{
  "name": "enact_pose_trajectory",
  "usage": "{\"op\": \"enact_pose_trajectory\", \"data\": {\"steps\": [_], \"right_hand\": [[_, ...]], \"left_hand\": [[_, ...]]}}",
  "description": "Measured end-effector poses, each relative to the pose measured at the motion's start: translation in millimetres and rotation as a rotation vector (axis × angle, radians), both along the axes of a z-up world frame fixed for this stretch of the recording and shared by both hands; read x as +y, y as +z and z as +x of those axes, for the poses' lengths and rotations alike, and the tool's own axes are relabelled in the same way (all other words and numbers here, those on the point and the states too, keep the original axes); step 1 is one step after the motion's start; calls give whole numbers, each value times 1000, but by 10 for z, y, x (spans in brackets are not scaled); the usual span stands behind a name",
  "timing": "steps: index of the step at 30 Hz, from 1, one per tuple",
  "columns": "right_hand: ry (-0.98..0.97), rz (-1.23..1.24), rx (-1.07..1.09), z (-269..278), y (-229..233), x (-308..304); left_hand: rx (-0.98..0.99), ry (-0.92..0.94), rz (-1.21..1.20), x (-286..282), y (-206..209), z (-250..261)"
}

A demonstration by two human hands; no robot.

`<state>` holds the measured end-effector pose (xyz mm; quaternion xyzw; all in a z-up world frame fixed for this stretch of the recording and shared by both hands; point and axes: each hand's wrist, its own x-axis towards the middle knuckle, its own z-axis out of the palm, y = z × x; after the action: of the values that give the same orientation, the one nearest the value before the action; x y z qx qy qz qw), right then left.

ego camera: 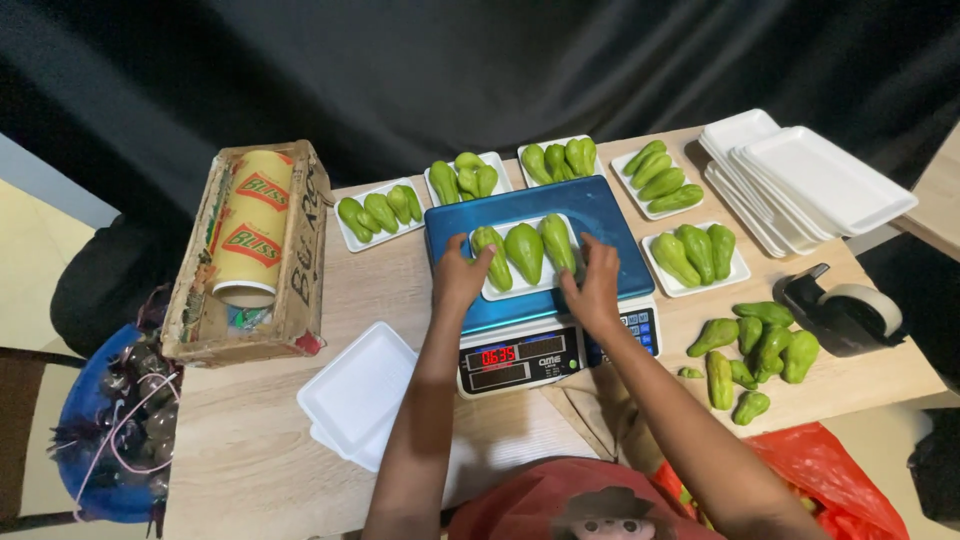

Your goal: A person cleans green fruits with a cloth, trims their stems with a knife, and weighs them on a digital scale before placing them in trays.

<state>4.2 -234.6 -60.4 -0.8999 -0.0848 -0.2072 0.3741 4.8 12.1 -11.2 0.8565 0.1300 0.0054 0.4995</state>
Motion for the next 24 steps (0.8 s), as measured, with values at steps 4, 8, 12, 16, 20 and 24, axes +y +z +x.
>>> {"op": "enact_pose_trajectory", "data": {"steps": [4, 8, 12, 16, 20, 24], "right_hand": [[-41, 123, 29, 78, 53, -193], [-66, 166, 137, 195, 34, -315], [-78, 191, 330, 351, 14, -284], [-44, 196, 431, 542, -106, -295], [-50, 360, 560, 506, 161, -141], [-23, 432, 568, 350, 559, 138]], "left_hand": [[52, 72, 14, 138, -256, 80], [73, 118, -37, 232, -453, 101], [180, 74, -19, 180, -481, 58], [287, 41, 60, 25, -118, -101], [217, -2, -60, -14, 386, -341], [135, -18, -136, 61, -45, -161]]}}
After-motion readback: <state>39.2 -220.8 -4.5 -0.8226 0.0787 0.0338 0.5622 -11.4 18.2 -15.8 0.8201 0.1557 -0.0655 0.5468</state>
